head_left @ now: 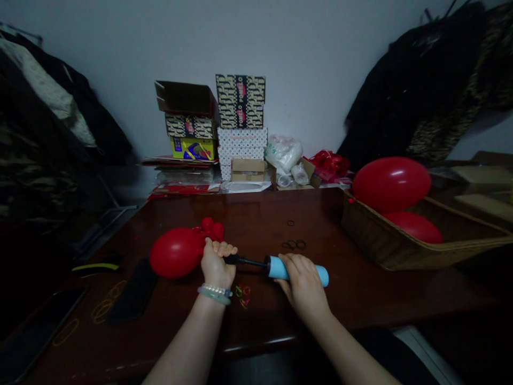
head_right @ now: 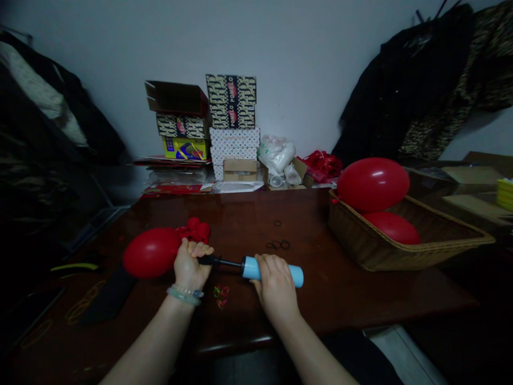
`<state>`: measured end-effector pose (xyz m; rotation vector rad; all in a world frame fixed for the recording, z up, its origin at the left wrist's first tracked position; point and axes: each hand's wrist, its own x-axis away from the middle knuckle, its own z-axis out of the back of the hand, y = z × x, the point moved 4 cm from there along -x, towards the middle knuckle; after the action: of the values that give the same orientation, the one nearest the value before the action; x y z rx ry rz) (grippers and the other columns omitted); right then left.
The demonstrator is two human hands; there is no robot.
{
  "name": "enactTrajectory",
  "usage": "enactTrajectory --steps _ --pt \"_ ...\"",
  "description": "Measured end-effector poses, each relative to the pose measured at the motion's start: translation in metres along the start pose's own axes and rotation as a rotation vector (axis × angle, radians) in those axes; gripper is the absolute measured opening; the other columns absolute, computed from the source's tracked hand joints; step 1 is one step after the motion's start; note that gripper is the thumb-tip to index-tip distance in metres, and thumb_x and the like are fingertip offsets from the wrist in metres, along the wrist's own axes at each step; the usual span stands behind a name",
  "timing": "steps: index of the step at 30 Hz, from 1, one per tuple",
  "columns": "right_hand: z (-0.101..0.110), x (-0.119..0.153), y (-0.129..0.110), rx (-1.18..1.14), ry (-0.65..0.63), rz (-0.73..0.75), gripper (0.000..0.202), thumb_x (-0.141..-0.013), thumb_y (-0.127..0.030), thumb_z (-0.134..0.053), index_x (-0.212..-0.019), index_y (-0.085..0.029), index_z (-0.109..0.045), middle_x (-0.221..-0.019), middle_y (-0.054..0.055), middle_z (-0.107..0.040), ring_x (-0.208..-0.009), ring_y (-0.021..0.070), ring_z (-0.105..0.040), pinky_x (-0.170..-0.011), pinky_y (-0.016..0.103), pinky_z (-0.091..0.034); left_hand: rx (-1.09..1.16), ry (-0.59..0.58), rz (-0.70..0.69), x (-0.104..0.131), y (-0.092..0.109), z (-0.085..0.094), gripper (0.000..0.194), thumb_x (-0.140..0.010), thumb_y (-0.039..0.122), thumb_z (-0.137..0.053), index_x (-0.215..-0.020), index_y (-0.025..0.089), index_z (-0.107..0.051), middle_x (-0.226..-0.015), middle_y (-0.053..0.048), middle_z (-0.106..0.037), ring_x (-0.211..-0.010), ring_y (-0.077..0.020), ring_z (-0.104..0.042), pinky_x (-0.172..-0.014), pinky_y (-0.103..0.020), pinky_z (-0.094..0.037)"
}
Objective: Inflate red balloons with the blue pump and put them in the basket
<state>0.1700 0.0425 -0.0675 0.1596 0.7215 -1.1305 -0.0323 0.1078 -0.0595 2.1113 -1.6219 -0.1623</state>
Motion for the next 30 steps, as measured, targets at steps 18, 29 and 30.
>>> enactTrajectory --steps 18,29,30 --pt "-0.008 -0.006 -0.014 -0.045 -0.023 0.025 0.046 -0.084 -0.029 -0.062 -0.128 -0.020 -0.050 -0.113 0.010 -0.062 -0.103 0.0258 -0.055 -0.092 0.044 -0.045 -0.034 0.009 -0.006 0.009 -0.009 -0.004 0.046 -0.092 0.039 -0.048 -0.056 0.019 -0.027 -0.043 0.007 -0.026 -0.036 -0.0066 -0.028 -0.043 -0.024 -0.030" --pt "0.003 -0.006 0.017 -0.020 -0.024 0.022 0.049 -0.081 -0.029 -0.067 -0.127 -0.020 -0.051 -0.117 0.009 -0.061 -0.108 0.0260 -0.053 -0.099 0.048 -0.040 0.010 0.034 -0.047 -0.012 0.029 0.005 0.045 -0.096 0.032 -0.037 -0.055 0.019 -0.026 -0.041 0.007 -0.028 -0.035 -0.0075 -0.030 -0.042 -0.024 -0.031" --pt "0.003 -0.006 0.019 -0.025 -0.026 0.020 0.049 -0.081 -0.029 -0.067 -0.127 -0.020 -0.051 -0.117 0.009 -0.061 -0.108 0.0260 -0.053 -0.098 0.047 -0.041 0.010 0.032 -0.047 -0.011 0.028 0.004 0.045 -0.096 0.032 -0.037 -0.055 0.019 -0.026 -0.041 0.007 -0.027 -0.034 -0.0074 -0.030 -0.042 -0.024 -0.031"
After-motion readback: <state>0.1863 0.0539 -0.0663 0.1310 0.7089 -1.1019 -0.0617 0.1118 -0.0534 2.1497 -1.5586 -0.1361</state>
